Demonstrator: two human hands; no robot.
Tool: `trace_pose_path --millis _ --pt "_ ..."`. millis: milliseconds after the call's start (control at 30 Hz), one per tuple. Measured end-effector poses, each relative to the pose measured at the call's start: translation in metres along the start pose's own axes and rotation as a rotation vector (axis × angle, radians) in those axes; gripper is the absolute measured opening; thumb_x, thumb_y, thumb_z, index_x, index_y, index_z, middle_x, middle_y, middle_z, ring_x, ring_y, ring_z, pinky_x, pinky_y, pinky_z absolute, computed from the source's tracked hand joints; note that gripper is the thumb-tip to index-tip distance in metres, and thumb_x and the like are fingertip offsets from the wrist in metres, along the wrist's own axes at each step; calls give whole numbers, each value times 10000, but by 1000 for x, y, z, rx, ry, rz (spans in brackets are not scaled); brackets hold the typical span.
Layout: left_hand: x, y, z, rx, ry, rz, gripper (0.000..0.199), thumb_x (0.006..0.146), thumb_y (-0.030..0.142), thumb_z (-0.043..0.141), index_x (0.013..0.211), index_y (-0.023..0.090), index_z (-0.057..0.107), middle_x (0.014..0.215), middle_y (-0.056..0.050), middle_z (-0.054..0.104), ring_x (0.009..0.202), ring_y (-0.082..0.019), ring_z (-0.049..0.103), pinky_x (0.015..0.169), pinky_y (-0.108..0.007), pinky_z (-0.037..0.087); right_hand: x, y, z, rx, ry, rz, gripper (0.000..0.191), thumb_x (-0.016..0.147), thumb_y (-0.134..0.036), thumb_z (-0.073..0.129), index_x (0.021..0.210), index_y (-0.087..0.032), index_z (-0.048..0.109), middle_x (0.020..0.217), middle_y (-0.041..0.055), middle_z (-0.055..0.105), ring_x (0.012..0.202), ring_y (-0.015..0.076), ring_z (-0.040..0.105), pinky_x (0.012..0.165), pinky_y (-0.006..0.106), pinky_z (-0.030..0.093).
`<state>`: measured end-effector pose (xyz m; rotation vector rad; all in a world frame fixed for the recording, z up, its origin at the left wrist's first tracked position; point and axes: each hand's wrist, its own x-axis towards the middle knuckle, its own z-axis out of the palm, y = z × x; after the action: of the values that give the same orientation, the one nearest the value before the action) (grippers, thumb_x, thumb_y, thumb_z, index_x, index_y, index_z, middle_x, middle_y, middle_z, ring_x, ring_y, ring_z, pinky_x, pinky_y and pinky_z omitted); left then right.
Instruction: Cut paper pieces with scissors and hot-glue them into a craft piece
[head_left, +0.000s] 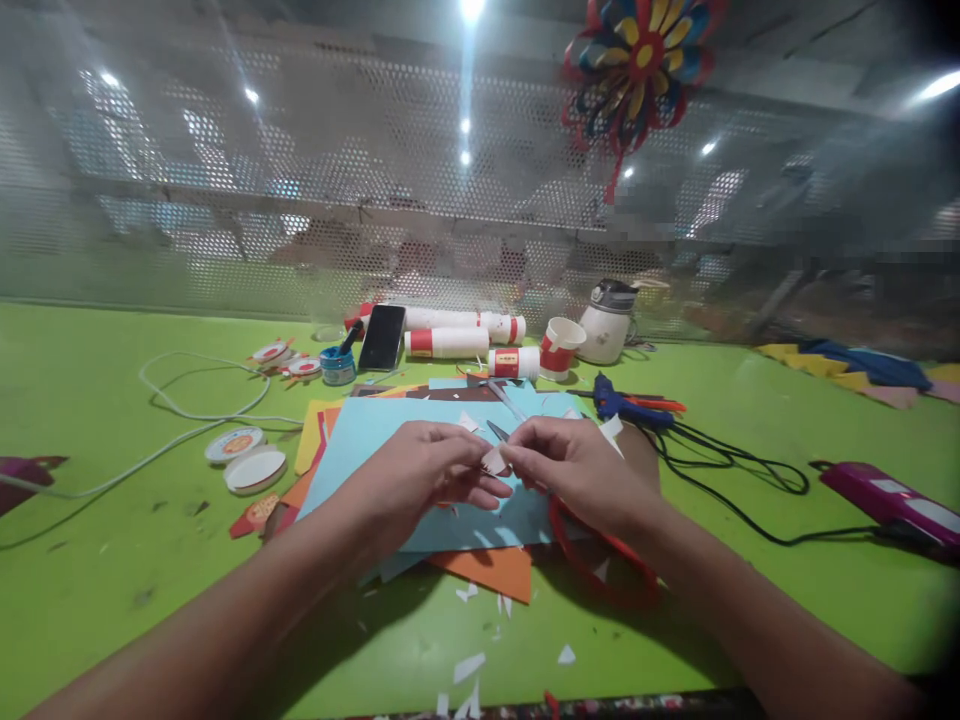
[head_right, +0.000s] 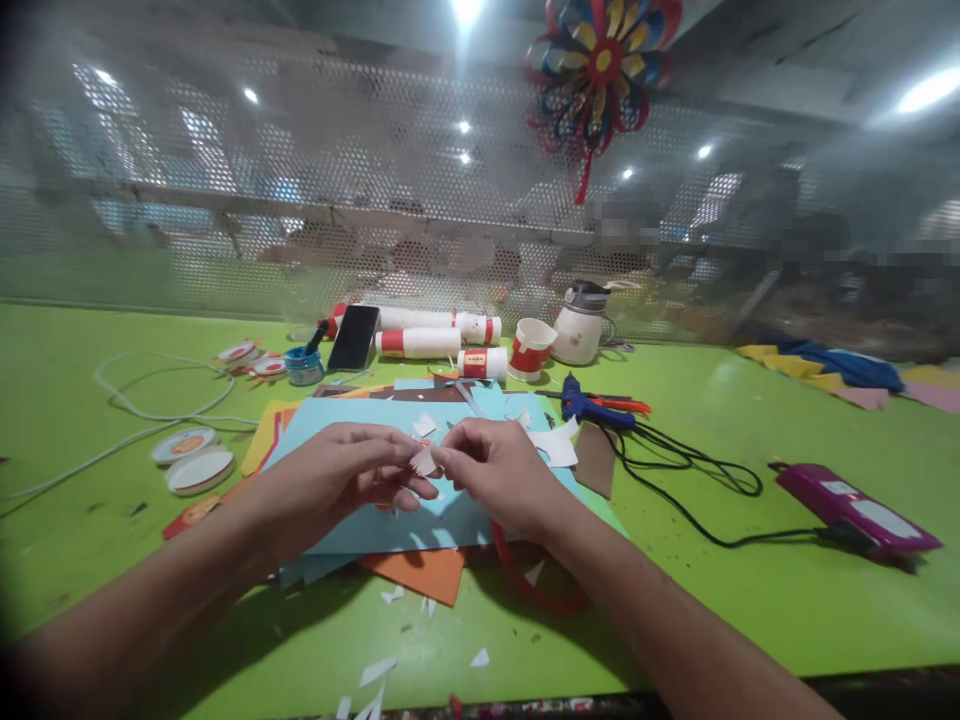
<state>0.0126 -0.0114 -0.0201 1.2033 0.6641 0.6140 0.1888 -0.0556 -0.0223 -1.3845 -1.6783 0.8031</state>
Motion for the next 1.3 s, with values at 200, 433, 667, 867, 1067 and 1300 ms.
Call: trace_pose_path --millis 200,433,667,867,1067,1300 --pt "4 -1 0 -32 15 -76 157 781 183 548 692 75 618 632 -62 611 633 -210 680 586 -287 536 -2 2 0 52 -51 92 179 814 -275 577 683 -157 603 539 -40 526 500 92 455 489 226 347" --pt "6 -5 -1 74 2 -84 122 699 176 700 726 99 609 661 -53 659 629 -159 667 613 -254 528 -3 -1 1 85 -74 139 143 813 -199 587 687 -146 627 529 -40 541 499 85 440 487 218 332" --pt "7 -6 1 85 55 -78 167 667 163 726 718 123 572 605 -63 685 587 -159 667 610 -267 514 -6 -1 -4 211 -93 152 87 769 -217 622 785 -140 661 605 -32 593 545 89 491 547 229 393" --pt "7 -4 3 57 80 -54 194 666 175 735 701 126 551 685 -72 693 635 -183 685 600 -277 517 -7 2 -6 282 -85 140 164 727 -274 664 827 -144 675 638 -25 614 570 98 520 546 232 415" --pt "6 -6 6 65 48 -76 236 690 203 746 736 140 523 664 -57 689 635 -175 683 592 -266 522 -9 6 0 229 -5 131 131 727 -284 681 709 -158 650 581 -37 567 535 96 470 496 226 353" --pt "5 -8 7 24 10 -72 215 728 212 719 767 149 517 675 -62 697 649 -191 697 571 -261 519 -9 5 0 221 -9 147 117 757 -260 639 698 -159 638 526 -50 536 491 81 438 454 213 325"
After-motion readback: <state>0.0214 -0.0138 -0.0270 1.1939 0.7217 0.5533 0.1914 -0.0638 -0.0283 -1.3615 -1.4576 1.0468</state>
